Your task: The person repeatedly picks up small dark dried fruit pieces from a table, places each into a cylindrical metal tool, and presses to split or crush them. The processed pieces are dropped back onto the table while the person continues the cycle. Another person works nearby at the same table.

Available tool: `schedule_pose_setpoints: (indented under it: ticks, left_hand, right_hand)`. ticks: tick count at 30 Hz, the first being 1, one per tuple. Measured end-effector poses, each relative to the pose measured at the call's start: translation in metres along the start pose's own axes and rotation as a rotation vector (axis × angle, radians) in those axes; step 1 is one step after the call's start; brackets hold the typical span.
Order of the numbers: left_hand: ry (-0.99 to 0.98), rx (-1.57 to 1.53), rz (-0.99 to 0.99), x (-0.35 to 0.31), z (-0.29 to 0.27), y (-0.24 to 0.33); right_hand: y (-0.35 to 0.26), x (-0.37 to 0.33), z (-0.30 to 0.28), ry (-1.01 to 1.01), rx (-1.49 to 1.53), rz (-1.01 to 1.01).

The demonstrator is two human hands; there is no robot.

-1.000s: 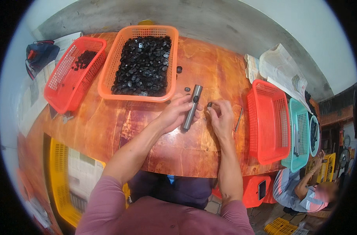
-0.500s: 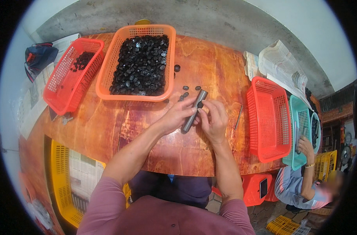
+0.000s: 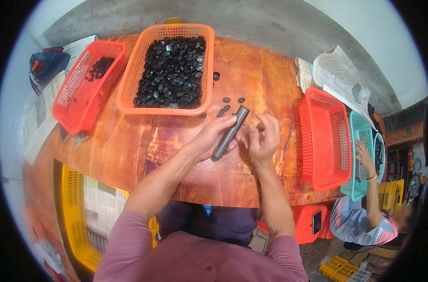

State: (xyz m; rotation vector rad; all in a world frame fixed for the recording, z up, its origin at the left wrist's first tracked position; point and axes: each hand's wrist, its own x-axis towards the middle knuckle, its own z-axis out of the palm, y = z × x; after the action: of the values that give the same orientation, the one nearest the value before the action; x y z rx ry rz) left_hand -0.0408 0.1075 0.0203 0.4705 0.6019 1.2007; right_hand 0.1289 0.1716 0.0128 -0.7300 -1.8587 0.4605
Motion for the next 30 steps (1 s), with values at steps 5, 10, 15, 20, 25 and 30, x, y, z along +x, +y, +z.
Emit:
schedule_pose_setpoints:
  ticks: [5, 10, 15, 20, 25, 30]
  left_hand:
    - [0.083, -0.056, -0.098, 0.0, -0.001, 0.002]
    - [0.091, -0.012, -0.006, 0.001, -0.002, -0.001]
    - [0.114, 0.174, 0.043, 0.0, 0.003, -0.003]
    - [0.088, 0.333, 0.035, 0.002, 0.007, -0.014]
    - [0.024, 0.288, 0.002, 0.001, -0.002, -0.001]
    - [0.038, -0.004, 0.251, -0.025, -0.001, 0.023]
  right_hand:
    - [0.005, 0.004, 0.0, -0.052, 0.072, 0.181]
    - [0.002, 0.002, 0.005, -0.13, 0.149, 0.216]
    - [0.006, -0.007, 0.005, -0.203, 0.49, 0.48]
    - [0.017, -0.004, -0.002, -0.241, 0.775, 0.656]
    - [0.014, 0.001, -0.008, -0.212, 0.906, 0.821]
    - [0.003, 0.004, -0.011, -0.616, 0.46, 0.508]
